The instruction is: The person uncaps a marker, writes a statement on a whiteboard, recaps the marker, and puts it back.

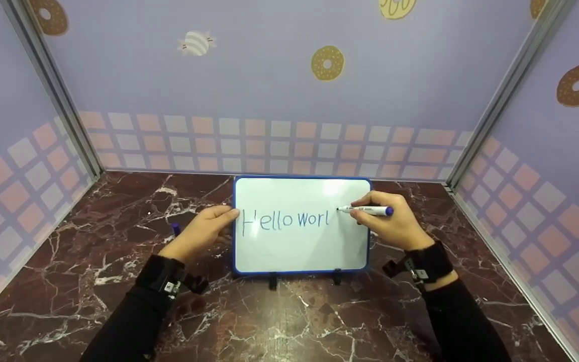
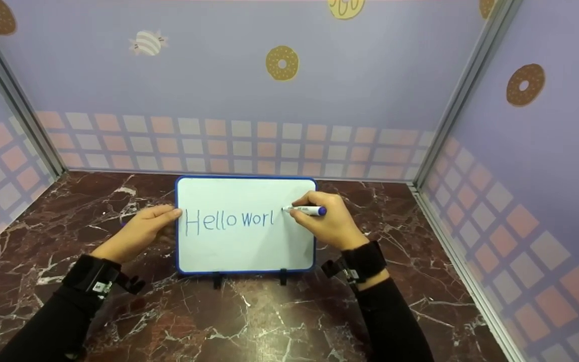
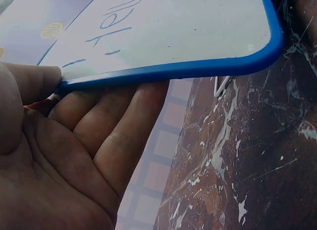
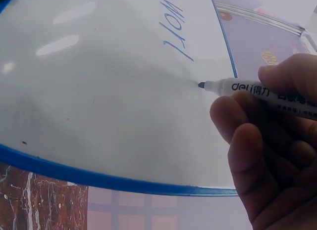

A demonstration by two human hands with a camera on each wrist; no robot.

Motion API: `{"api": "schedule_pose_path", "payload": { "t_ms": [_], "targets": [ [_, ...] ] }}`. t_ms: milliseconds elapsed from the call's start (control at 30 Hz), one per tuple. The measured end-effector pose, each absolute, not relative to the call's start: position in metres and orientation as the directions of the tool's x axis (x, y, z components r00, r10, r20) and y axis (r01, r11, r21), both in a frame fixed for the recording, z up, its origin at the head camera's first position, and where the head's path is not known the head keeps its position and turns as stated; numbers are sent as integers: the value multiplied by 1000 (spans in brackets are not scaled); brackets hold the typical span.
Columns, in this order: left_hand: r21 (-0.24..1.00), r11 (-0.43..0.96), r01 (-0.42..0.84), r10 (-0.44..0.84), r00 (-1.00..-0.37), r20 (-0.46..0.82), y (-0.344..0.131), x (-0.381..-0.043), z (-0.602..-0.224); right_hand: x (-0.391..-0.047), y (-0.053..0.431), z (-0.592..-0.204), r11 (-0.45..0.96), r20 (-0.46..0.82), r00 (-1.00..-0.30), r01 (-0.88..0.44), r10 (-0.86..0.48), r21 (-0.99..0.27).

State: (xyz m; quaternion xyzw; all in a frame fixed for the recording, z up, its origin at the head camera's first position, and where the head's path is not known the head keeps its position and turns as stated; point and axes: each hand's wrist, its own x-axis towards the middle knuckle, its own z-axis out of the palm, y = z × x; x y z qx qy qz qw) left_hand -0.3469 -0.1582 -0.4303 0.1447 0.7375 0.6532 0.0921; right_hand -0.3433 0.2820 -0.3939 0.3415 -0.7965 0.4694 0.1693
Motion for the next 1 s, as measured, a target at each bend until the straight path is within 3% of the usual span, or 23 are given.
{"api": "schedule_pose_path", "payload": {
  "t_ms": [1000],
  "targets": [
    [991, 92, 101, 345, -936, 63, -158, -345, -429, -339, 281, -391, 388, 407, -788, -593, -462, -705]
  ]
}}
